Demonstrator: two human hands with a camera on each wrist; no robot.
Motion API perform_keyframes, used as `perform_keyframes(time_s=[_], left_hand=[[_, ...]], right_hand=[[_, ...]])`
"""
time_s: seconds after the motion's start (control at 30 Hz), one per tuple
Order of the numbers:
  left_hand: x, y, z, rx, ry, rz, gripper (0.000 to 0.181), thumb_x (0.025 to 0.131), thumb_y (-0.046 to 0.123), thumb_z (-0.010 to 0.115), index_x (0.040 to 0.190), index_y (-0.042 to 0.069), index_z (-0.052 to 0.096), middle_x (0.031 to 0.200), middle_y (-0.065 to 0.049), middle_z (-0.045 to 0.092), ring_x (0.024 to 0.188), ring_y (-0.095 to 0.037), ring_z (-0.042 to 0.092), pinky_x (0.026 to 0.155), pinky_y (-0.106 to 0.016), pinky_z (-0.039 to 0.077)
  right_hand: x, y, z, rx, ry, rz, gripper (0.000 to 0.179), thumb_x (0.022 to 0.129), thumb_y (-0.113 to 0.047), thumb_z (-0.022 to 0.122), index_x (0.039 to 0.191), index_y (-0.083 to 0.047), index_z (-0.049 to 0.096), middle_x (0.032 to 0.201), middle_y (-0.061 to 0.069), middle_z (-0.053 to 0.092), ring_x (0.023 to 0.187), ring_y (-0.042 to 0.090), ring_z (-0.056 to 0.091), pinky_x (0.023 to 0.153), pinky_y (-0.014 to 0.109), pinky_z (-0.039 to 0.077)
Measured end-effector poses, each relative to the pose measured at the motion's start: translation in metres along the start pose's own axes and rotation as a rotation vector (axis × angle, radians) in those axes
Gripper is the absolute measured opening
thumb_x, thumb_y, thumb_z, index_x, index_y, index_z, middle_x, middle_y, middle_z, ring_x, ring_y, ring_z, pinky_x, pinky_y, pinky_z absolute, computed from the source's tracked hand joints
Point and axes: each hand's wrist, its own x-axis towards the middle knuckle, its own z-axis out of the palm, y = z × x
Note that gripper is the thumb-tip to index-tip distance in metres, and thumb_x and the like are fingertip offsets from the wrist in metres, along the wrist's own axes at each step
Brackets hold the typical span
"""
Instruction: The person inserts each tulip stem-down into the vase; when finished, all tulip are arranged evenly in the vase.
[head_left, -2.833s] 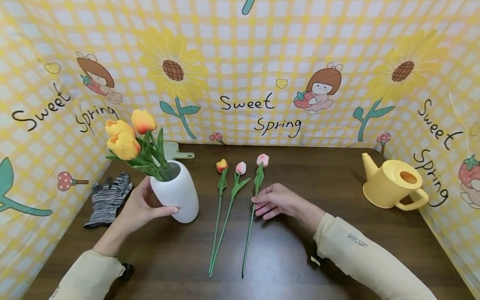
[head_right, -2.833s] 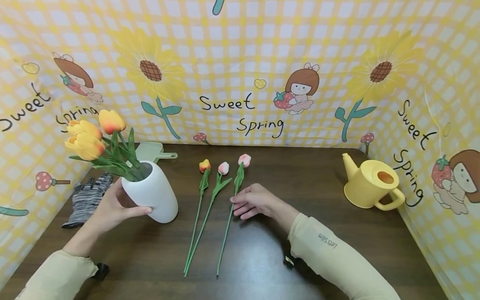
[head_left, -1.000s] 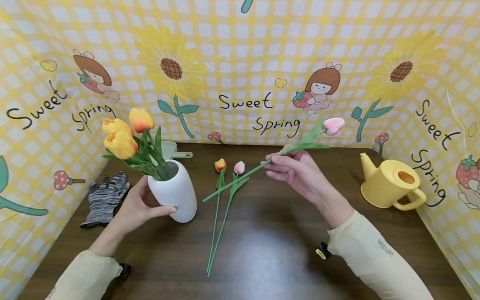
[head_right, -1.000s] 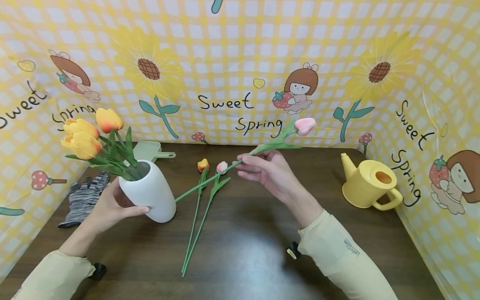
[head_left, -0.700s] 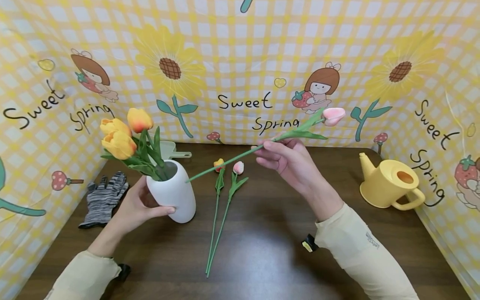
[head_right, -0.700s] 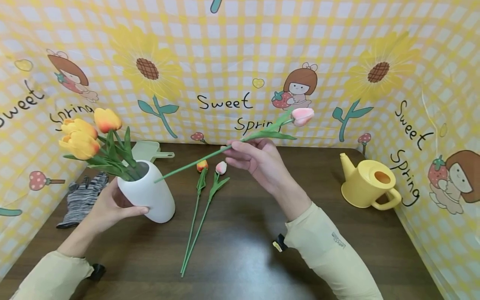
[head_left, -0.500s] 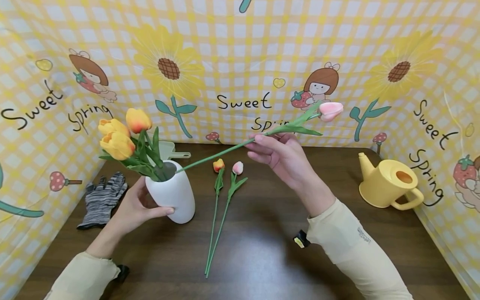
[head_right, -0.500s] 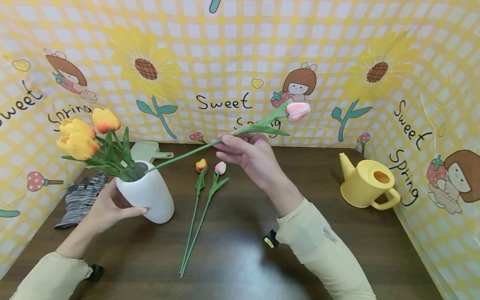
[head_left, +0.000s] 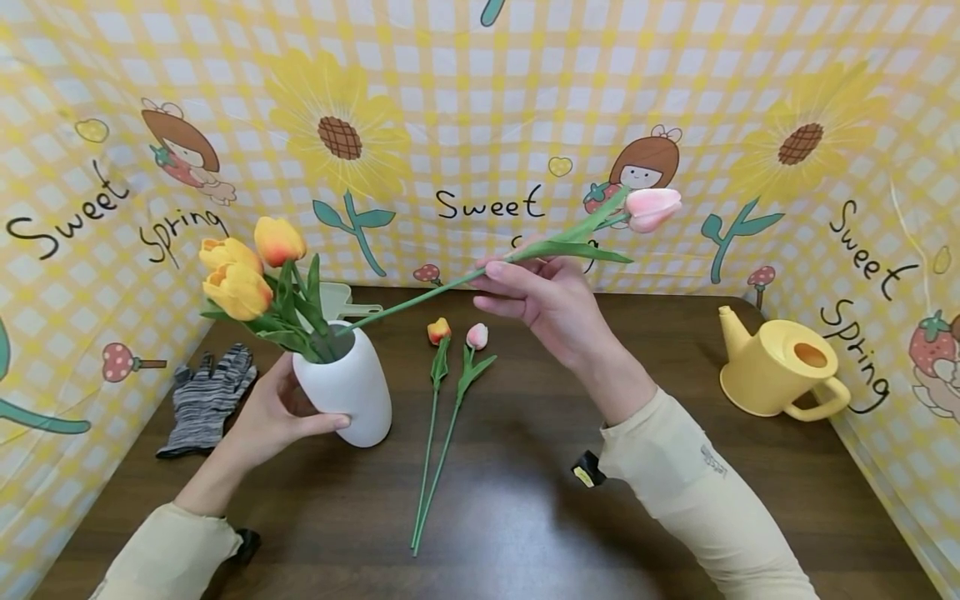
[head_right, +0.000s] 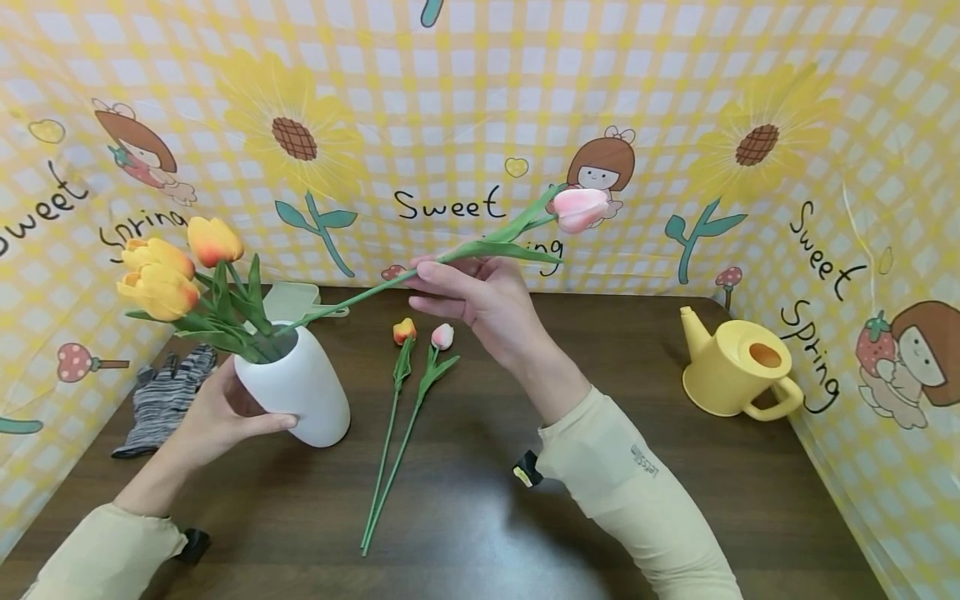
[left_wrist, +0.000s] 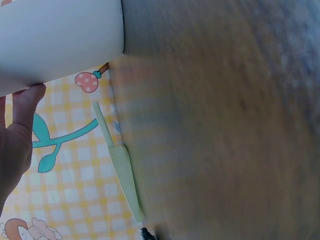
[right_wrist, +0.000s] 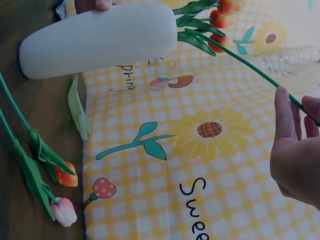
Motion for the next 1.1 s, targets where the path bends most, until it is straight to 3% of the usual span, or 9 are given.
perform_keyframes(time_s=[0.23, 0.33, 0.47, 0.67, 1.1], left_hand=[[-0.001, 0.001, 0.001, -0.022, 0.001, 0.005, 0.095, 0.069, -0.015, 0.086, 0.15, 0.01, 0.041, 0.129, -0.009, 0.059, 0.105, -0.017, 0.069, 0.074, -0.037, 0.062], [-0.001, 0.001, 0.001, -0.022, -0.002, 0.009, 0.095, 0.07, -0.015, 0.085, 0.15, 0.01, 0.041, 0.129, -0.009, 0.059, 0.105, -0.017, 0.069, 0.073, -0.037, 0.062], [0.0, 0.001, 0.001, -0.014, -0.001, 0.005, 0.097, 0.069, -0.015, 0.086, 0.15, 0.011, 0.041, 0.13, -0.01, 0.058, 0.106, -0.018, 0.068, 0.074, -0.038, 0.062], [0.001, 0.001, 0.001, -0.008, 0.0, 0.007, 0.097, 0.068, -0.015, 0.086, 0.15, 0.011, 0.041, 0.13, -0.01, 0.058, 0.106, -0.017, 0.068, 0.074, -0.037, 0.062], [0.001, 0.0, 0.001, 0.014, 0.008, 0.002, 0.096, 0.068, -0.014, 0.087, 0.15, 0.011, 0.042, 0.13, -0.009, 0.058, 0.106, -0.016, 0.067, 0.073, -0.035, 0.062]], right_hand=[[0.003, 0.005, 0.003, -0.044, -0.018, -0.021, 0.004, 0.089, 0.0, 0.076, 0.092, -0.003, 0.076, 0.098, 0.016, 0.074, 0.092, 0.029, 0.074, 0.084, 0.051, 0.058], [0.004, 0.006, 0.007, -0.075, -0.012, -0.016, 0.009, 0.086, -0.004, 0.081, 0.091, -0.002, 0.074, 0.099, 0.017, 0.073, 0.091, 0.029, 0.074, 0.085, 0.052, 0.057], [0.006, 0.005, 0.012, -0.115, -0.006, -0.013, 0.004, 0.089, 0.002, 0.075, 0.092, -0.001, 0.074, 0.101, 0.019, 0.072, 0.09, 0.029, 0.074, 0.087, 0.055, 0.056], [0.011, 0.005, 0.019, -0.148, -0.025, -0.024, 0.013, 0.09, 0.012, 0.067, 0.092, 0.0, 0.073, 0.1, 0.019, 0.07, 0.092, 0.03, 0.073, 0.086, 0.058, 0.055], [0.017, 0.005, 0.021, -0.205, -0.059, -0.034, 0.01, 0.09, 0.009, 0.069, 0.092, -0.001, 0.072, 0.098, 0.019, 0.07, 0.092, 0.029, 0.074, 0.086, 0.058, 0.055]])
